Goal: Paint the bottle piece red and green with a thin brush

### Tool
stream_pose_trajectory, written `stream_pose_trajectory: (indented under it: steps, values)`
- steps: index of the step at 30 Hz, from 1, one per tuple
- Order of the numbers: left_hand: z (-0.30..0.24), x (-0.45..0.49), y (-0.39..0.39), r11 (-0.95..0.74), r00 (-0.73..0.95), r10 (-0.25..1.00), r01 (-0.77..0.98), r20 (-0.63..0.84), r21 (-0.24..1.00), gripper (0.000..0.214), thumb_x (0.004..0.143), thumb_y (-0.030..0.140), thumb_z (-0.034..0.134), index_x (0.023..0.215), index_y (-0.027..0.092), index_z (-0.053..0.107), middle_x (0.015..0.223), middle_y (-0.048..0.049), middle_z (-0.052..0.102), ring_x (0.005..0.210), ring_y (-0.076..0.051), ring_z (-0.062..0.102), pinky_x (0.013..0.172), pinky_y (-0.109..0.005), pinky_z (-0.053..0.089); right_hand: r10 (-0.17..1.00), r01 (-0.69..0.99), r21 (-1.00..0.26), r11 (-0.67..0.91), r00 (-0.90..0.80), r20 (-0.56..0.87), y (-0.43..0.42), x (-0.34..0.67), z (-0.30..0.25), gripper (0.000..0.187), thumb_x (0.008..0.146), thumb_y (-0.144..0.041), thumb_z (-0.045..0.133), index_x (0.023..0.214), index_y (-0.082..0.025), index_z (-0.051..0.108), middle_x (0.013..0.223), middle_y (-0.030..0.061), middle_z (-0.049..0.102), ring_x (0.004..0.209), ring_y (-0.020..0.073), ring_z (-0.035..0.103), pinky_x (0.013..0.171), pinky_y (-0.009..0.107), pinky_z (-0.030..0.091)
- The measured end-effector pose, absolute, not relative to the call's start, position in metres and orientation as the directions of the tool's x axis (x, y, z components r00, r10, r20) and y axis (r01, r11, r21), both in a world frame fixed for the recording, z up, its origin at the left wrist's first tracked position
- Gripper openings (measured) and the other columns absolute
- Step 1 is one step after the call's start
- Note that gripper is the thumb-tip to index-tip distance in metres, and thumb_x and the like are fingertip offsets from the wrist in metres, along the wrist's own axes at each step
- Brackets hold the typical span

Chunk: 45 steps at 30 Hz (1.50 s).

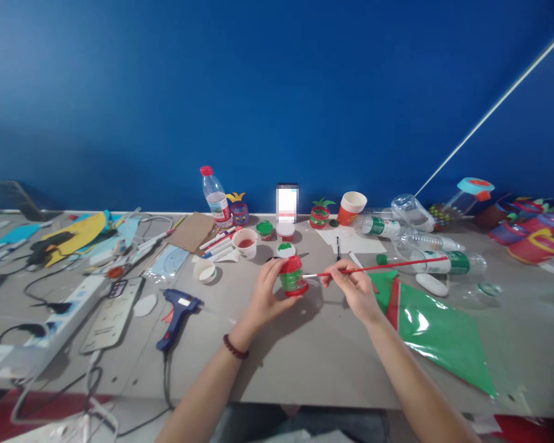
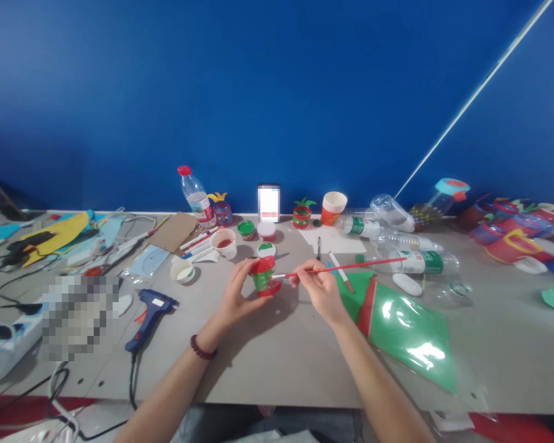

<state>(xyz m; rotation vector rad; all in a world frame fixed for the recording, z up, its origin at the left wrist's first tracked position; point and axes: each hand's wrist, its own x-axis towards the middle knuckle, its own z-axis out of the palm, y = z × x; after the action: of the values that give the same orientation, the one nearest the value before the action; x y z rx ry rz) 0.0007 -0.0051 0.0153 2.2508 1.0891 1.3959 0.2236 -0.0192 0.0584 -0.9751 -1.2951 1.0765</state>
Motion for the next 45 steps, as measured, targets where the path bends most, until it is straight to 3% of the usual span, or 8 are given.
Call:
stream_pose_trajectory:
  steps: [16, 25, 30, 38, 45]
  values:
    - [0.020, -0.001, -0.006, -0.672, 0.239, 0.727, 0.443, 0.644, 0.594, 0.073, 0.077, 0.038, 0.079, 0.139, 0.022, 0.044, 0.131, -0.0149, 0.057, 0.121, -0.029, 0.058, 0.101, -0.044, 0.052, 0.963, 0.151, -0.953, 0.264, 0.007, 0.268, -0.016, 0.231, 0.055, 0.033, 0.090, -0.052, 0.061, 0.082, -0.020, 0.063, 0.073, 0.0054, 0.072, 0.072, 0.0195, 0.070, 0.069, 0.032, 0.058]
    - [0.018, 0.001, -0.005, -0.676, 0.251, 0.726, 0.429, 0.640, 0.599, 0.072, 0.078, 0.034, 0.079, 0.140, 0.022, 0.044, 0.130, -0.0147, 0.055, 0.120, -0.029, 0.057, 0.099, -0.045, 0.052, 0.966, -0.007, -0.966, 0.258, 0.022, 0.257, -0.019, 0.229, 0.061, 0.031, 0.087, -0.051, 0.066, 0.081, -0.021, 0.063, 0.070, 0.0033, 0.071, 0.066, 0.0179, 0.067, 0.067, 0.032, 0.057]
    - [0.019, 0.004, -0.007, -0.669, 0.250, 0.734, 0.424, 0.631, 0.610, 0.072, 0.078, 0.033, 0.078, 0.141, 0.024, 0.044, 0.131, -0.0140, 0.055, 0.122, -0.029, 0.057, 0.101, -0.046, 0.052, 0.961, 0.054, -0.960, 0.273, -0.054, 0.271, -0.023, 0.219, 0.058, 0.031, 0.090, -0.049, 0.062, 0.083, -0.020, 0.064, 0.074, 0.0052, 0.071, 0.070, 0.0187, 0.069, 0.068, 0.032, 0.058]
    - [0.018, 0.000, -0.005, -0.668, 0.237, 0.728, 0.453, 0.643, 0.590, 0.074, 0.077, 0.037, 0.079, 0.140, 0.023, 0.044, 0.130, -0.0148, 0.056, 0.120, -0.031, 0.058, 0.099, -0.047, 0.053, 0.962, 0.135, -0.954, 0.269, 0.015, 0.273, -0.020, 0.225, 0.058, 0.033, 0.089, -0.053, 0.062, 0.081, -0.021, 0.063, 0.072, 0.0051, 0.072, 0.070, 0.0201, 0.070, 0.066, 0.033, 0.059]
    - [0.020, 0.000, -0.005, -0.671, 0.220, 0.722, 0.453, 0.656, 0.587, 0.072, 0.078, 0.036, 0.078, 0.140, 0.023, 0.044, 0.130, -0.0146, 0.056, 0.120, -0.030, 0.058, 0.099, -0.046, 0.053, 0.958, 0.075, -0.958, 0.278, 0.052, 0.282, -0.020, 0.229, 0.060, 0.031, 0.088, -0.052, 0.064, 0.083, -0.021, 0.063, 0.071, 0.0041, 0.071, 0.068, 0.0183, 0.068, 0.067, 0.032, 0.057]
